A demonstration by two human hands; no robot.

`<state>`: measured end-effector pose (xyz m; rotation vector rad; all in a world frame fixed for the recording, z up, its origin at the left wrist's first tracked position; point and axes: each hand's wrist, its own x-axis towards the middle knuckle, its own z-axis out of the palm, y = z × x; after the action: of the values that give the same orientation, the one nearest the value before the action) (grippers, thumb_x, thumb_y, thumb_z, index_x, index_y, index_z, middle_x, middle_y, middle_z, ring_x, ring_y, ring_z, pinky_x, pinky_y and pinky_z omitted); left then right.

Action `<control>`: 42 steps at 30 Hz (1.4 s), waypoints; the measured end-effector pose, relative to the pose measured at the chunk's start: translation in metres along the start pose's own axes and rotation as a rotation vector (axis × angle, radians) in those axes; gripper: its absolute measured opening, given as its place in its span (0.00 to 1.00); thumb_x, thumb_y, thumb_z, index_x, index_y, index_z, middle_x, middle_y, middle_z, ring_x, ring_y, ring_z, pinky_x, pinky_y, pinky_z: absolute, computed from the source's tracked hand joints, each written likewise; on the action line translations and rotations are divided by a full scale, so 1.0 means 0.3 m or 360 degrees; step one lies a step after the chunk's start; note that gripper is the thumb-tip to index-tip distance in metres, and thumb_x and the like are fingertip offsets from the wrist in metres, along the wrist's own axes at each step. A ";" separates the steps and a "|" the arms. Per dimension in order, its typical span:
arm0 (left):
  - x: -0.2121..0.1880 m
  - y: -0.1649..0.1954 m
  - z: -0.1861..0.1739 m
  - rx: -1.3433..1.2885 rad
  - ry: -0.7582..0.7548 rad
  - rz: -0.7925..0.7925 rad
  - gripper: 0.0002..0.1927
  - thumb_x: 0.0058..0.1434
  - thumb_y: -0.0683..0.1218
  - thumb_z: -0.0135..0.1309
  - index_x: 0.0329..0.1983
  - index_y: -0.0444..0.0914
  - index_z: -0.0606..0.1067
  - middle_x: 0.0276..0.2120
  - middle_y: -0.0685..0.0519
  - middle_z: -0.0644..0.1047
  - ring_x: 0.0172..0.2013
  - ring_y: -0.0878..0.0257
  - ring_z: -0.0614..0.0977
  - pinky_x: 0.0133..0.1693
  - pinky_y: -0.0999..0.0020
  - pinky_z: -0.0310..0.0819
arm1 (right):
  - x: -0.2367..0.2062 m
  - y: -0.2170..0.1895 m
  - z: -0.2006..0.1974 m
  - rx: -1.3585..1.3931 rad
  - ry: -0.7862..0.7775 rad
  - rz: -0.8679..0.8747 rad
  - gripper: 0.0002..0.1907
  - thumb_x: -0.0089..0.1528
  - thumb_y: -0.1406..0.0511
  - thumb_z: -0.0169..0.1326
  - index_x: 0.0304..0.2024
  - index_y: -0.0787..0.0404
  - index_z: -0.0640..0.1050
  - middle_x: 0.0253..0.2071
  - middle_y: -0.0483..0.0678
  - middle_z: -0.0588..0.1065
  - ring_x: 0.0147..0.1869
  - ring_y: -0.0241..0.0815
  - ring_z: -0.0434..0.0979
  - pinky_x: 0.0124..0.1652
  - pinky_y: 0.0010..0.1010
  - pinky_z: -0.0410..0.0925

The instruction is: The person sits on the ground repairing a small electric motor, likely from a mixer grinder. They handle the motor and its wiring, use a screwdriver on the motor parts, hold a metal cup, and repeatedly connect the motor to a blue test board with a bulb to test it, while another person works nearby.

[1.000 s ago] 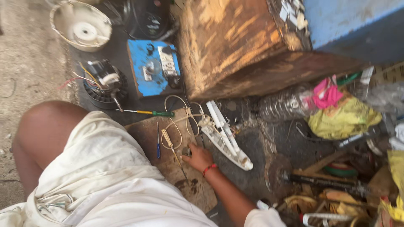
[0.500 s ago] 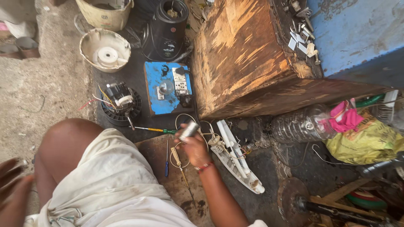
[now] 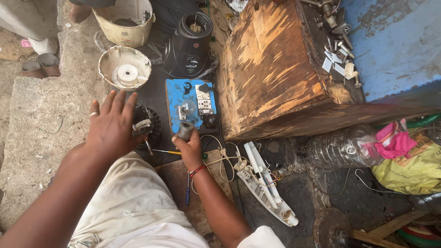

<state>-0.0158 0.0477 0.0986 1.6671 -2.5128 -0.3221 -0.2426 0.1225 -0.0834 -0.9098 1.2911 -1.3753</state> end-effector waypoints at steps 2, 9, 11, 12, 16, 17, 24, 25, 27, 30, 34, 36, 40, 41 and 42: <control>0.031 -0.003 0.009 0.0101 -0.0062 0.0046 0.62 0.40 0.61 0.72 0.75 0.41 0.53 0.70 0.45 0.60 0.72 0.49 0.57 0.66 0.37 0.53 | 0.007 -0.003 0.006 -0.0004 0.0111 0.0115 0.20 0.58 0.70 0.60 0.51 0.62 0.70 0.38 0.43 0.74 0.38 0.33 0.75 0.36 0.27 0.69; 0.097 0.002 0.016 0.0060 -0.0388 0.0018 0.60 0.43 0.58 0.73 0.77 0.44 0.54 0.55 0.46 0.76 0.57 0.47 0.77 0.54 0.53 0.77 | 0.001 0.019 0.054 -0.0158 -0.0206 -0.0066 0.24 0.58 0.72 0.62 0.56 0.64 0.72 0.46 0.41 0.74 0.48 0.30 0.73 0.49 0.25 0.69; 0.104 0.001 0.021 0.0038 -0.0422 0.0001 0.59 0.43 0.57 0.74 0.76 0.45 0.55 0.54 0.45 0.76 0.55 0.47 0.78 0.52 0.54 0.77 | 0.000 0.016 0.053 -0.0274 -0.0191 -0.0133 0.23 0.58 0.72 0.61 0.56 0.64 0.73 0.47 0.43 0.76 0.48 0.30 0.73 0.50 0.26 0.70; 0.107 -0.002 0.025 0.0029 -0.0433 -0.0008 0.59 0.44 0.57 0.74 0.76 0.46 0.55 0.54 0.45 0.76 0.54 0.47 0.79 0.52 0.54 0.78 | 0.001 0.014 0.052 -0.0184 -0.0141 -0.0143 0.22 0.59 0.72 0.61 0.56 0.63 0.72 0.46 0.43 0.75 0.47 0.30 0.74 0.49 0.26 0.70; 0.110 -0.015 0.040 -0.0005 -0.0421 -0.0006 0.57 0.44 0.57 0.73 0.75 0.46 0.56 0.54 0.45 0.76 0.55 0.47 0.79 0.52 0.53 0.77 | 0.009 0.016 0.070 0.0237 0.0202 -0.0214 0.17 0.64 0.69 0.59 0.53 0.61 0.70 0.41 0.43 0.75 0.41 0.33 0.75 0.41 0.28 0.70; 0.110 -0.017 0.043 -0.0009 -0.0418 -0.0004 0.57 0.44 0.56 0.73 0.75 0.46 0.56 0.54 0.46 0.76 0.55 0.47 0.79 0.52 0.53 0.77 | 0.011 0.020 0.085 0.0364 0.0328 -0.0248 0.16 0.65 0.68 0.59 0.52 0.61 0.69 0.40 0.42 0.75 0.38 0.33 0.74 0.38 0.29 0.69; 0.108 -0.024 0.054 -0.0047 -0.0377 0.0013 0.57 0.43 0.56 0.73 0.74 0.46 0.57 0.55 0.45 0.76 0.55 0.48 0.79 0.53 0.54 0.77 | 0.023 -0.001 0.128 -0.0670 -0.0038 -0.0403 0.23 0.60 0.67 0.62 0.56 0.62 0.71 0.40 0.42 0.73 0.40 0.34 0.75 0.41 0.29 0.70; 0.109 -0.024 0.055 -0.0063 -0.0329 0.0010 0.56 0.44 0.56 0.72 0.74 0.46 0.57 0.55 0.45 0.76 0.56 0.47 0.79 0.53 0.54 0.77 | 0.027 -0.009 0.125 -0.0399 0.0051 -0.0326 0.22 0.62 0.67 0.61 0.56 0.62 0.71 0.41 0.42 0.72 0.40 0.34 0.73 0.40 0.29 0.70; 0.108 -0.023 0.058 -0.0109 -0.0280 0.0008 0.53 0.47 0.57 0.71 0.73 0.45 0.58 0.55 0.45 0.76 0.56 0.46 0.79 0.53 0.53 0.77 | 0.026 -0.017 0.127 -0.0018 0.0247 -0.0264 0.20 0.64 0.66 0.60 0.56 0.62 0.70 0.43 0.42 0.72 0.41 0.33 0.72 0.42 0.28 0.70; 0.111 -0.023 0.059 -0.0068 -0.0376 -0.0025 0.57 0.43 0.57 0.73 0.74 0.46 0.56 0.56 0.45 0.75 0.55 0.46 0.78 0.52 0.54 0.77 | 0.032 -0.018 0.148 -0.0219 0.0260 -0.0252 0.21 0.64 0.65 0.61 0.54 0.62 0.68 0.41 0.43 0.74 0.41 0.32 0.74 0.43 0.27 0.70; 0.109 -0.028 0.061 -0.0066 -0.0402 -0.0014 0.57 0.43 0.57 0.73 0.74 0.45 0.56 0.56 0.45 0.75 0.55 0.46 0.79 0.52 0.55 0.77 | 0.040 -0.016 0.175 -0.0342 -0.0045 0.0023 0.22 0.61 0.66 0.62 0.54 0.63 0.69 0.39 0.44 0.74 0.38 0.34 0.73 0.39 0.29 0.69; 0.107 -0.032 0.064 -0.0014 -0.0383 0.0014 0.56 0.45 0.57 0.72 0.75 0.44 0.57 0.55 0.44 0.75 0.55 0.46 0.79 0.53 0.55 0.77 | 0.043 -0.015 0.174 0.0135 0.0158 -0.0126 0.19 0.64 0.66 0.60 0.54 0.64 0.69 0.42 0.46 0.74 0.40 0.35 0.73 0.40 0.31 0.69; 0.107 -0.036 0.072 -0.0087 -0.0306 0.0017 0.57 0.43 0.57 0.73 0.74 0.43 0.57 0.54 0.44 0.75 0.54 0.46 0.79 0.52 0.54 0.77 | 0.022 -0.033 0.170 -0.0762 0.0164 -0.0117 0.21 0.60 0.64 0.66 0.48 0.65 0.70 0.38 0.51 0.77 0.38 0.40 0.76 0.40 0.35 0.69; 0.110 -0.036 0.074 -0.0078 -0.0332 0.0008 0.57 0.42 0.56 0.73 0.74 0.43 0.57 0.55 0.44 0.75 0.54 0.46 0.79 0.51 0.54 0.77 | 0.015 -0.036 0.173 -0.1288 -0.0013 -0.0009 0.23 0.56 0.63 0.69 0.46 0.65 0.71 0.36 0.53 0.77 0.36 0.43 0.78 0.38 0.37 0.69; 0.109 -0.036 0.074 -0.0073 -0.0362 -0.0008 0.58 0.42 0.56 0.74 0.74 0.43 0.56 0.55 0.44 0.75 0.53 0.46 0.79 0.50 0.54 0.78 | 0.011 -0.038 0.174 -0.1143 0.0024 -0.0155 0.22 0.57 0.65 0.67 0.47 0.65 0.71 0.37 0.52 0.77 0.38 0.43 0.78 0.40 0.37 0.70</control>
<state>-0.0233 0.0162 0.0736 1.7075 -2.6352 -0.5971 -0.1951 0.1063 -0.0650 -1.4533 1.8135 -0.9823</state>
